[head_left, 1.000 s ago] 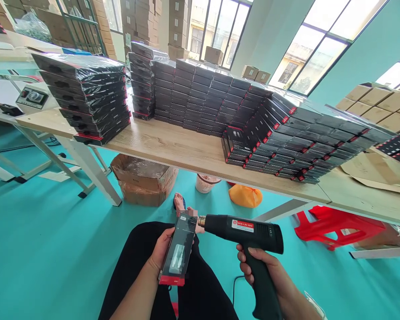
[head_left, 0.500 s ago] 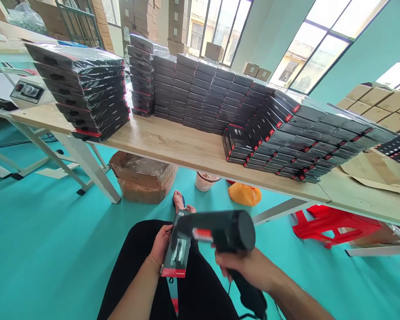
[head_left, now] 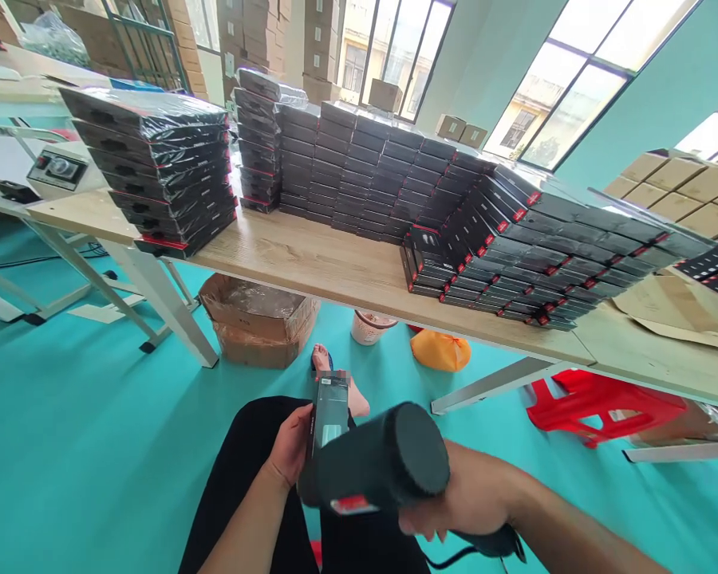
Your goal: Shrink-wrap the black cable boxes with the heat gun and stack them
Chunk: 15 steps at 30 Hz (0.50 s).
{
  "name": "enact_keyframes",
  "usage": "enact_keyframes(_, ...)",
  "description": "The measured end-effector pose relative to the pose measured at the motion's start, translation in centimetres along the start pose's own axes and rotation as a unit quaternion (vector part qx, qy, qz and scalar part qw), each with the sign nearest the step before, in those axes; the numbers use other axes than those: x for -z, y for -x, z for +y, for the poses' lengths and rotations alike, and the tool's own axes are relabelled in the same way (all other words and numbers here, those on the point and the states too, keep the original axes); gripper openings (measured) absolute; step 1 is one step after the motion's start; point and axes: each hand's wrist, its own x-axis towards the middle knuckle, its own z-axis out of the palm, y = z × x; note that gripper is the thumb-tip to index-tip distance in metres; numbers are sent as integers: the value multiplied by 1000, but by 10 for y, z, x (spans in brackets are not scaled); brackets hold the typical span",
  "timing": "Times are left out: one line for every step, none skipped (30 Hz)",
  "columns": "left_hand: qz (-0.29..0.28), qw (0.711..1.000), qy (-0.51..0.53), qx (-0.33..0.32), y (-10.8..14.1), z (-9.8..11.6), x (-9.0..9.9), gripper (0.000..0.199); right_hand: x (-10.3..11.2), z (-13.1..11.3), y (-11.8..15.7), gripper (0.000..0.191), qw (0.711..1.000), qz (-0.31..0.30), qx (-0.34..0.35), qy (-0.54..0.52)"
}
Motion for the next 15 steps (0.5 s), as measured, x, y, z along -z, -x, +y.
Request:
enact_keyframes(4,1000,-5,-6,0,0,1,16,2,0,1,8,1000,3,10,-7)
enact_keyframes(-1,1000,-11,-3,0,1,1,18,5,1,0,7,998,36,29,-32)
enact_keyframes(-14,1000,-20,5,0,1,2,21,8,3,-3,8,992,88,51,-72)
enact_keyframes(-27,999,-29,16,0,1,3,26,12,5,-7,13,981,140,67,-119)
enact_keyframes(-37,998,-34,26,0,1,3,30,17,7,-11,20,967,179,74,-164)
enact_keyframes(-45,998,-36,33,1,2,4,34,22,10,-15,26,956,202,74,-199)
enact_keyframes(-51,997,-34,38,1,2,5,37,27,13,-19,31,950,211,70,-218)
enact_keyframes(-57,997,-28,39,1,2,6,38,31,17,-22,33,948,214,62,-225)
enact_keyframes(-61,997,-21,39,1,3,7,38,35,21,-22,33,948,216,52,-226)
enact_keyframes(-65,997,-14,37,0,3,9,39,37,26,-21,33,949,216,40,-224)
enact_keyframes(-68,997,-9,33,-1,3,10,39,37,32,-18,32,951,215,26,-222)
enact_keyframes(-68,997,-6,29,-2,3,12,39,35,38,-14,31,954,207,12,-218)
enact_keyframes(-65,998,-4,22,-4,3,14,38,32,44,-8,31,959,188,-1,-212)
enact_keyframes(-65,998,0,16,-5,3,16,37,28,50,-2,30,966,154,-12,-205)
enact_keyframes(-68,998,5,14,-6,3,17,36,23,55,4,28,974,111,-25,-195)
